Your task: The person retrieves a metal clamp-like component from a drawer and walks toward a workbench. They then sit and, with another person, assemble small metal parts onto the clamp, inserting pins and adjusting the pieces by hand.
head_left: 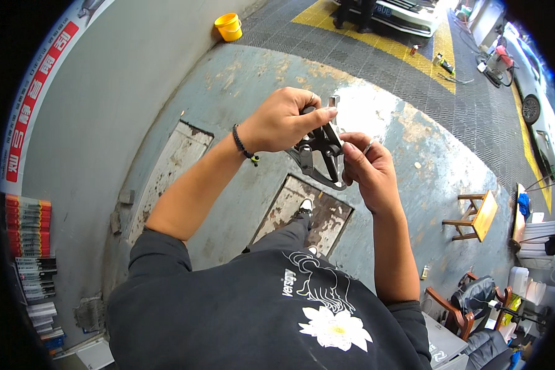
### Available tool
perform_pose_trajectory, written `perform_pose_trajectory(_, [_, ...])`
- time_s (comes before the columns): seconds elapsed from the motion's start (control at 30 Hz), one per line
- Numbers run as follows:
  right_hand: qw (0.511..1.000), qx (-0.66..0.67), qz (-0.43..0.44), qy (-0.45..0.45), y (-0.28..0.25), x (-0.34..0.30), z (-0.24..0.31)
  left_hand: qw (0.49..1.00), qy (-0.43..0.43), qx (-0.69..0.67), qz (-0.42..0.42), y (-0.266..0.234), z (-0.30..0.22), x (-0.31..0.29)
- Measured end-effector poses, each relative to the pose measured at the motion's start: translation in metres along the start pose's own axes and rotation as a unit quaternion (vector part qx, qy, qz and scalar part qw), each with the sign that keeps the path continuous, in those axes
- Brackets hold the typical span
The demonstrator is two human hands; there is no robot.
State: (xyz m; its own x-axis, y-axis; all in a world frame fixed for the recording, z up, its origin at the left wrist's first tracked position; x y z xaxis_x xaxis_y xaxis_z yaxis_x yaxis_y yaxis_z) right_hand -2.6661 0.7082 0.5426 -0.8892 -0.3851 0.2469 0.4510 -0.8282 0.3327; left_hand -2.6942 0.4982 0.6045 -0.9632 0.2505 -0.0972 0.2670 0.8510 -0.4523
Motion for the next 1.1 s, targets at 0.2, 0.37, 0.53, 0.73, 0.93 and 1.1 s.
perform_pose_trajectory(0.2, [0.998, 0.051, -0.014, -0.026, -0.011, 0.066, 0.021, 0.995, 0.076, -0.032, 0.063, -0.038, -0.023, 0.071])
perform_pose_trajectory(0.37, [0.996, -0.008, 0.026, -0.084, -0.022, 0.123, 0.044, 0.990, 0.097, -0.002, 0.103, -0.073, -0.040, 0.132])
perform_pose_trajectory(0.53, [0.999, 0.016, -0.036, -0.022, -0.045, 0.161, 0.054, 0.984, 0.109, 0.044, 0.132, -0.084, -0.062, 0.188])
perform_pose_trajectory(0.73, [0.996, 0.015, -0.055, -0.075, -0.078, 0.191, 0.053, 0.983, 0.108, 0.076, 0.129, -0.085, -0.085, 0.236])
perform_pose_trajectory(0.93, [0.986, 0.065, -0.057, -0.143, -0.116, 0.214, 0.043, 0.986, 0.050, 0.080, 0.138, -0.073, -0.097, 0.280])
perform_pose_trajectory(1.1, [0.978, 0.001, -0.038, -0.207, -0.161, 0.234, 0.054, 0.988, 0.023, 0.048, 0.144, -0.052, -0.109, 0.322])
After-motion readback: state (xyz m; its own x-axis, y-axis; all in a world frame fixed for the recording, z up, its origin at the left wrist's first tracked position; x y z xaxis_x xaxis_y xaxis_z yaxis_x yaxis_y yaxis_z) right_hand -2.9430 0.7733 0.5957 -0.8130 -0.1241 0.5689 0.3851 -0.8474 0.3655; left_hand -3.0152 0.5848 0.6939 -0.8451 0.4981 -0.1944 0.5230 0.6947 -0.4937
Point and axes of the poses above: each hand's wrist, its own x-axis towards the middle knuckle, its own y-axis out of the palm, z = x × y, the point moved 2 cm from there along x, towards the middle knuckle, and after that the axes turned 13 degrees about -y, right-handed, at the moved point
